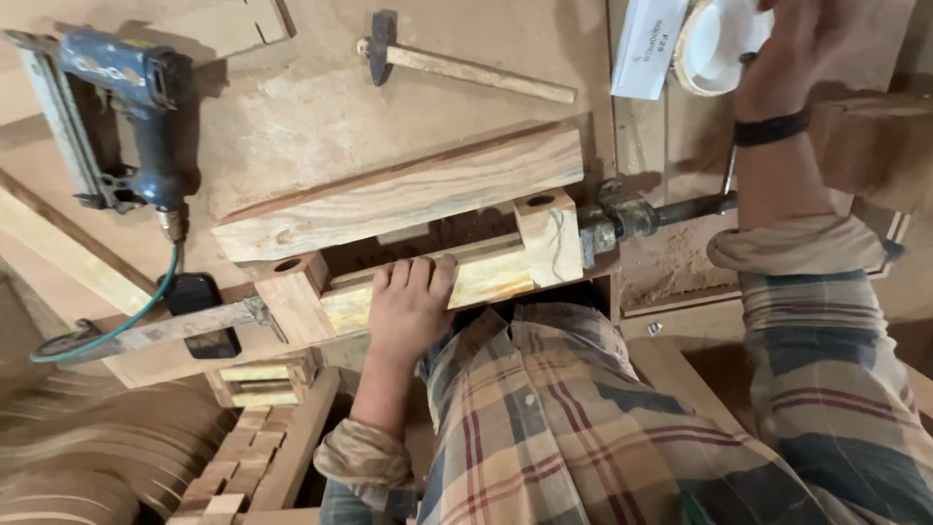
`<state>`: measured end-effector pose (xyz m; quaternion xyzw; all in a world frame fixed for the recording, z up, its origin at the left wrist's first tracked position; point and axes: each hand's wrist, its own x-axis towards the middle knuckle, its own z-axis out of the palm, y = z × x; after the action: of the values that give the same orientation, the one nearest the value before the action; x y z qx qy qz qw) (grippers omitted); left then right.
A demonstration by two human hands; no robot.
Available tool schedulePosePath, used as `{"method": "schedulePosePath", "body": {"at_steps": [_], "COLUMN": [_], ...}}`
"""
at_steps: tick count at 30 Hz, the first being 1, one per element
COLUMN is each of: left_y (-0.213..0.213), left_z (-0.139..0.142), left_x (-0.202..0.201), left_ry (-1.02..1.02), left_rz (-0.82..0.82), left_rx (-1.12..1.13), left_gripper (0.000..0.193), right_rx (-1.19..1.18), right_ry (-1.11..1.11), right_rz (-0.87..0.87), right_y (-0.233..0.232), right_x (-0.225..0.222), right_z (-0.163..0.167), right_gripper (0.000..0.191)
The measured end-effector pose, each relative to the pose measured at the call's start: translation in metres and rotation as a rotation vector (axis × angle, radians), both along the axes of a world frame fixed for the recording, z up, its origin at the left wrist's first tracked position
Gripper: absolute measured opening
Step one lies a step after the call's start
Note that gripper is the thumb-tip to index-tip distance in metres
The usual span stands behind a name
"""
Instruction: The person assembles small wooden frames by applying glue to pieces, clamping them, and securing them with a nail gun. They repeatedly align and fasten components, then place finished frames into a larger wooden structure.
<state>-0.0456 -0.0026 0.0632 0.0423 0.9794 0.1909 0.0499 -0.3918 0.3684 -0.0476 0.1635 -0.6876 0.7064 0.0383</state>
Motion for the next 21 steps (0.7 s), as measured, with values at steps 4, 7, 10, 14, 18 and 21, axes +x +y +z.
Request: {"method": "schedulePosePath", "body": {"at_steps": [4,7,10,14,18,21], "left_y": [0.001,0.003,0.005,0.008,0.017,0.022], "left_z": [0.005,0.006,0.005,0.003,-0.003,-0.012], "left_x": [0.000,0.002,0.008,0.010,0.001,-0.003], "left_ry": [0.028,0.042,0.043,0.070,0.080,0.028], "left_rz": [0.006,0.004,0.001,-0.028,-0.045,-0.083], "left_rx": [0.050,0.024,-0.020,-0.189,-0.057,-0.001], "left_gripper": [0.067,0.072,0.079,0.083,0.090,0.087], "right_rx": [0.465,0.850,0.912,0.498,0.964,1.036], "right_ry": [0.110,-0.173,0.321,-0.394,-0.343,-0.378], "right_rz": [-0.037,-0.176,-0.083,-0.297,-0.220,-0.182], "right_y": [-0.003,0.005,0.033,0.050,0.067,0.072], "right_x": [0.051,0.091,0.161,0.240,0.288,0.295], "right_z": [0.024,0.033,0.045,0.042,0.042,0.045], "right_gripper": [0.030,0.033,0.018,0.050,0.044,0.049]}}
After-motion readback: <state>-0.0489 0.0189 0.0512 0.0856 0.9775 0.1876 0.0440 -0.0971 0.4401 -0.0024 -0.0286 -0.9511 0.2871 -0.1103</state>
